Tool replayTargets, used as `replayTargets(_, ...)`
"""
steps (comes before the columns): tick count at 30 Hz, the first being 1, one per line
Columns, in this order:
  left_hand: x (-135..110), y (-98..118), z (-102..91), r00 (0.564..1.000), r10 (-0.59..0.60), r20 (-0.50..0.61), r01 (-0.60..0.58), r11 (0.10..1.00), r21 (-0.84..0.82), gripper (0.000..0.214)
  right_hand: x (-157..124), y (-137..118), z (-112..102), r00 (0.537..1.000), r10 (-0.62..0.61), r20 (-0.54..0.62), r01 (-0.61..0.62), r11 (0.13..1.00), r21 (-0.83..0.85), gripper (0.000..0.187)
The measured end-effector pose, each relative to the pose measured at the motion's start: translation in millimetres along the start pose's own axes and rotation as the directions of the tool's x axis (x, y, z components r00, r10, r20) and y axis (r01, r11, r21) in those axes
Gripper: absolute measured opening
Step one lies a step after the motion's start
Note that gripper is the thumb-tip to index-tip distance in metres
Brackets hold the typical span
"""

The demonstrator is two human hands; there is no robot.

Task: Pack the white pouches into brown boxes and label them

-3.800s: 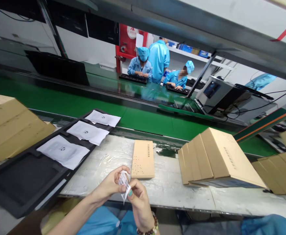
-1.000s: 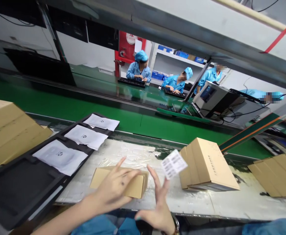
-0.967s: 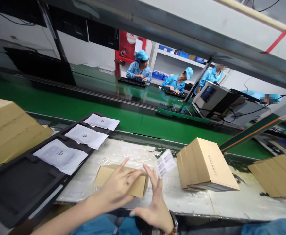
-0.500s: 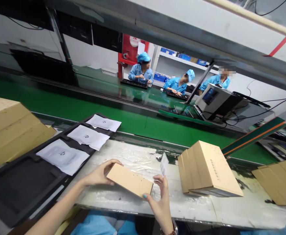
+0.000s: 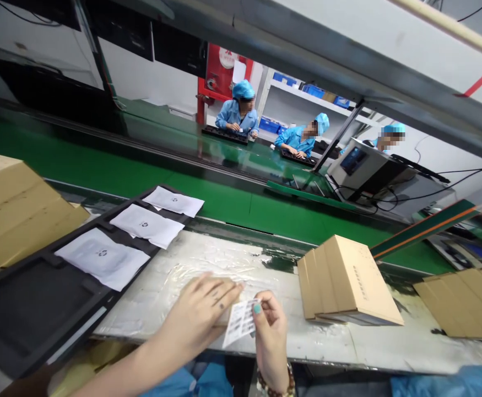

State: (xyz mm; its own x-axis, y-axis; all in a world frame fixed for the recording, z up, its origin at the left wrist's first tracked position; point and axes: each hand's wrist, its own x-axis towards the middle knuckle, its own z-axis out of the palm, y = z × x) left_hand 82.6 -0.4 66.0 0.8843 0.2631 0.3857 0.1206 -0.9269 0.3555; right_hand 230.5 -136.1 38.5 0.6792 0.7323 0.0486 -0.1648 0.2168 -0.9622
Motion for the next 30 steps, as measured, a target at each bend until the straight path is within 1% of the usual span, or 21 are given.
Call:
replayTargets(2, -7, -20, -2.6, 0.998, -0.067, -0.019, 0.067, 0.998, 0.012, 0.074, -2, 4, -3, 0.997, 0.004, -0.076, -0.007, 0.999, -0.046, 0.024)
replayTargets(3, -14, -33, -3.1, 0.993, -0.11, -0.032, 0.109, 0.994, -0.016, 0.073, -2, 4, -6, 0.995, 0.003, -0.104, -0.01, 0.998, -0.064, 0.026)
replayTargets(5, -32, -59, 0.5, 0.974, -0.216, -0.069, 0.205, 0.969, -0.135, 0.071, 0, 3, -12, 0.991, 0.007, -0.133, -0.021, 0.994, -0.105, 0.028)
replayTargets(6, -41, -68, 5.3, 0.958, -0.268, -0.101, 0.243, 0.947, -0.209, 0.071, 2, 2, -14, 0.991, 0.01, -0.131, -0.028, 0.991, -0.132, 0.029)
replayTargets(8, -55, -79, 20.1, 0.915, -0.356, -0.191, 0.282, 0.902, -0.327, 0.071, 8, -2, -13, 0.995, 0.016, -0.101, -0.036, 0.979, -0.198, 0.029)
replayTargets(10, -65, -80, 36.8, 0.876, -0.386, -0.288, 0.263, 0.884, -0.386, 0.071, 16, -6, -6, 0.998, 0.017, -0.067, -0.034, 0.965, -0.259, 0.028)
replayTargets(11, -68, -77, 43.7, 0.873, -0.374, -0.312, 0.234, 0.884, -0.405, 0.071, 20, -9, -1, 0.998, 0.017, -0.054, -0.032, 0.958, -0.284, 0.027)
replayTargets(13, -71, -72, 52.2, 0.889, -0.306, -0.34, 0.136, 0.887, -0.441, 0.068, 26, -16, 12, 0.999, 0.024, -0.022, -0.03, 0.944, -0.329, 0.026)
replayTargets(15, -72, -69, 54.0, 0.905, -0.219, -0.364, 0.023, 0.88, -0.474, 0.067, 30, -21, 25, 0.999, 0.04, 0.027, -0.027, 0.925, -0.379, 0.026)
replayTargets(17, -72, -69, 52.6, 0.902, -0.167, -0.398, -0.055, 0.87, -0.49, 0.067, 31, -24, 34, 0.996, 0.056, 0.075, -0.018, 0.898, -0.44, 0.024)
replayTargets(20, -72, -74, 51.2, 0.887, -0.142, -0.438, -0.105, 0.864, -0.492, 0.06, 34, -23, 40, 0.993, 0.064, 0.101, -0.003, 0.859, -0.512, 0.022)
replayTargets(23, -71, -78, 51.9, 0.888, -0.119, -0.445, -0.138, 0.853, -0.504, 0.051, 39, -20, 40, 0.99, 0.079, 0.114, -0.008, 0.85, -0.527, 0.022)
replayTargets(30, -71, -79, 49.6, 0.905, -0.105, -0.412, -0.14, 0.842, -0.522, 0.052, 50, -19, 42, 0.984, 0.099, 0.149, -0.002, 0.839, -0.544, 0.021)
